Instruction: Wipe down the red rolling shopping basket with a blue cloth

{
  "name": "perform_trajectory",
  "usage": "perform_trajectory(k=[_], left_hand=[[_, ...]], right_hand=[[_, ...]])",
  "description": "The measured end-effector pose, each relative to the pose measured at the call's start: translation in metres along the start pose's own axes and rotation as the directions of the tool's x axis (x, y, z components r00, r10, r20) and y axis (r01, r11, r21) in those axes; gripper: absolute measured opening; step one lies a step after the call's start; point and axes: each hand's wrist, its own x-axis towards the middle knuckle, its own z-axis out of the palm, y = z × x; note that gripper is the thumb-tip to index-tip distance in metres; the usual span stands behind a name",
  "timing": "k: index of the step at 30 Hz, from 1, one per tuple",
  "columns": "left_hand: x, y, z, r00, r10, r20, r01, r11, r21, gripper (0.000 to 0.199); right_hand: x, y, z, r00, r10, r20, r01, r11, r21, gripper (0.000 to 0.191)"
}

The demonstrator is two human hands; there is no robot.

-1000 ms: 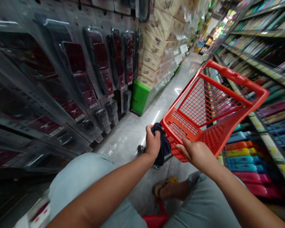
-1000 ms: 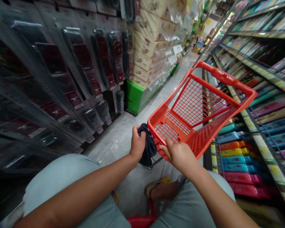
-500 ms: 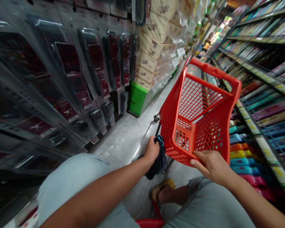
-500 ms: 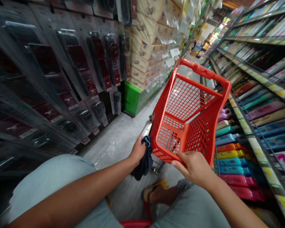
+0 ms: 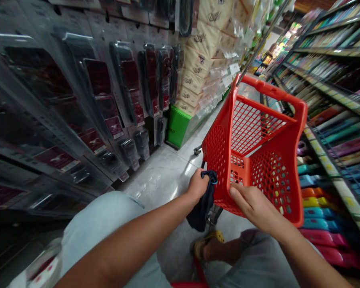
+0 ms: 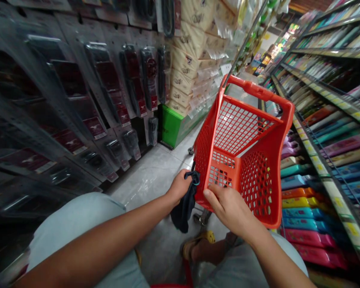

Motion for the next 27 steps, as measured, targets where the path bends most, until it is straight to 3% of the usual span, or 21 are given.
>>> perform_trajectory(k=[4, 6, 10, 14, 18, 23, 27], left_hand=[[-0.005, 0.034, 0.01, 0.986, 0.166, 0.016, -0.166, 0.986, -0.007, 0.022], [0.001, 0.038, 0.011, 0.976, 0.213, 0.053, -0.214, 0.977, 0.001, 0.023], [0.008, 0.014, 0.008, 0.986, 0.148, 0.081, -0.152, 0.988, 0.041, 0.021], [-0.017, -0.006, 0.008, 0.991, 0.113, 0.073, -0.116, 0.993, 0.036, 0.02], [-0.026, -0.008, 0.014, 0.98, 0.155, 0.125, -0.157, 0.987, 0.011, 0.036], [0.004, -0.011, 0.026, 0.999, 0.03, 0.038, -0.031, 0.999, 0.027, 0.028], [0.012, 0.013, 0.031, 0.997, 0.073, 0.015, -0.073, 0.997, 0.004, 0.026]], right_hand=[[0.012, 0.014, 0.004, 0.989, 0.077, -0.124, -0.053, 0.981, 0.184, 0.045], [0.016, 0.018, 0.009, 0.984, 0.102, -0.146, -0.068, 0.972, 0.226, 0.043], [0.017, 0.019, 0.011, 0.982, 0.122, -0.141, -0.085, 0.966, 0.243, 0.046], [0.02, 0.021, 0.002, 0.99, 0.131, -0.052, -0.107, 0.938, 0.329, 0.054], [0.019, 0.021, -0.001, 0.993, 0.081, -0.088, -0.052, 0.954, 0.296, 0.051], [0.01, 0.018, 0.002, 0.993, 0.091, -0.08, -0.073, 0.977, 0.202, 0.047], [0.004, 0.02, 0.001, 0.995, 0.085, -0.052, -0.075, 0.982, 0.173, 0.046]])
